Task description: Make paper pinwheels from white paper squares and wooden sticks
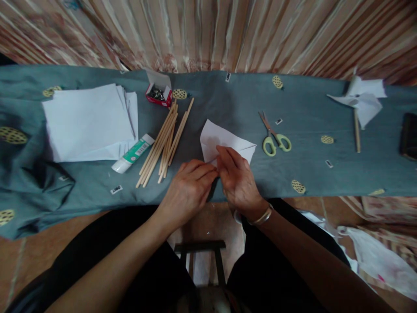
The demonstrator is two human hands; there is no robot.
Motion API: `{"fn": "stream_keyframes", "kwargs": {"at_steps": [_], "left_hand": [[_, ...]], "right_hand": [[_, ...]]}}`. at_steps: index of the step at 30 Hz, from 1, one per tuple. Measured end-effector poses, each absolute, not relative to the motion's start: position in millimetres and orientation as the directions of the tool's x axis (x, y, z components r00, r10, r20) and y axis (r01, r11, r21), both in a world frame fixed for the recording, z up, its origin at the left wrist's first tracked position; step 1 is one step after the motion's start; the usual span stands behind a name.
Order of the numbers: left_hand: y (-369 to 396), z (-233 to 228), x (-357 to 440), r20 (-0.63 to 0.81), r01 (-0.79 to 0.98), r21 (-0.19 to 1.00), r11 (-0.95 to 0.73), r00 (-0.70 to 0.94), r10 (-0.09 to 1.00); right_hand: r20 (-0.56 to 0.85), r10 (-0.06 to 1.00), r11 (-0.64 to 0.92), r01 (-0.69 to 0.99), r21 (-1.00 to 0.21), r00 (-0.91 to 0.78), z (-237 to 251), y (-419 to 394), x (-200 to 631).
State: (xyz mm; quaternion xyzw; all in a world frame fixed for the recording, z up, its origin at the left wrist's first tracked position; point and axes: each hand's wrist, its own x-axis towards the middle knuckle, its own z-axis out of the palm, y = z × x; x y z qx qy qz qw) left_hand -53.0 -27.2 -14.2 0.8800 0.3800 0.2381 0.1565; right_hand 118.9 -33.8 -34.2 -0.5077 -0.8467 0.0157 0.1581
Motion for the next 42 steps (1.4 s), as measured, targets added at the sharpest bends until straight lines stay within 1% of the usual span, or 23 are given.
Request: {"fn": "stream_keyframes", "kwargs": {"at_steps": [6,8,10,14,16,18,20,23,25,28,34,38,42], "left_hand": [[-19,-12,-59,0.333,0.612,0.463,-0.641,0.550,0.766],[-20,-13,-58,0.328,0.617,0.469,-0.632,0.543,0.773],[-22,-15,-57,0.318,0.616,0.473,-0.630,0.548,0.774],[-25,-19,-54,0.297,0.624,0.443,-0.644,0.575,0.762],[-25,-19,-54,0.298,0.629,0.421,-0.654,0.585,0.754],[-24,-20,-54,0.303,0.630,0.408,-0.661,0.589,0.749],[-23,-20,-54,0.309,0.632,0.399,-0.664,0.589,0.746],[-22,-21,-54,0.320,0.632,0.387,-0.671,0.591,0.741],[-21,-21,-54,0.327,0.637,0.368,-0.677,0.593,0.736],[-17,-21,-57,0.339,0.652,0.348,-0.674,0.583,0.739],[-13,-20,-60,0.360,0.671,0.348,-0.654,0.549,0.755],[-13,-20,-58,0.351,0.657,0.364,-0.661,0.560,0.750],[-8,-23,-59,0.354,0.673,0.360,-0.646,0.542,0.762]], "right_hand": [[0.219,0.849,0.519,0.838,-0.167,-0.482,-35,-33,115],[0.215,0.852,0.515,0.836,-0.191,-0.477,-34,-32,116],[0.231,0.870,0.487,0.833,-0.262,-0.436,-31,-29,121],[0.265,0.912,0.405,0.787,-0.466,-0.313,-23,-22,138],[0.273,0.925,0.372,0.776,-0.509,-0.264,-21,-17,147],[0.294,0.933,0.334,0.804,-0.492,-0.208,-21,-11,155],[0.304,0.938,0.292,0.850,-0.439,-0.166,-22,-6,161],[0.277,0.948,0.252,0.901,-0.353,-0.157,-22,-2,166],[0.263,0.950,0.250,0.915,-0.318,-0.168,-20,-4,169],[0.261,0.950,0.250,0.920,-0.303,-0.172,-16,-10,172],[0.278,0.941,0.269,0.923,-0.275,-0.191,-16,-18,183],[0.225,0.946,0.283,0.931,-0.230,-0.232,-15,-20,187],[0.207,0.954,0.257,0.946,-0.196,-0.217,-9,-29,189]]}}
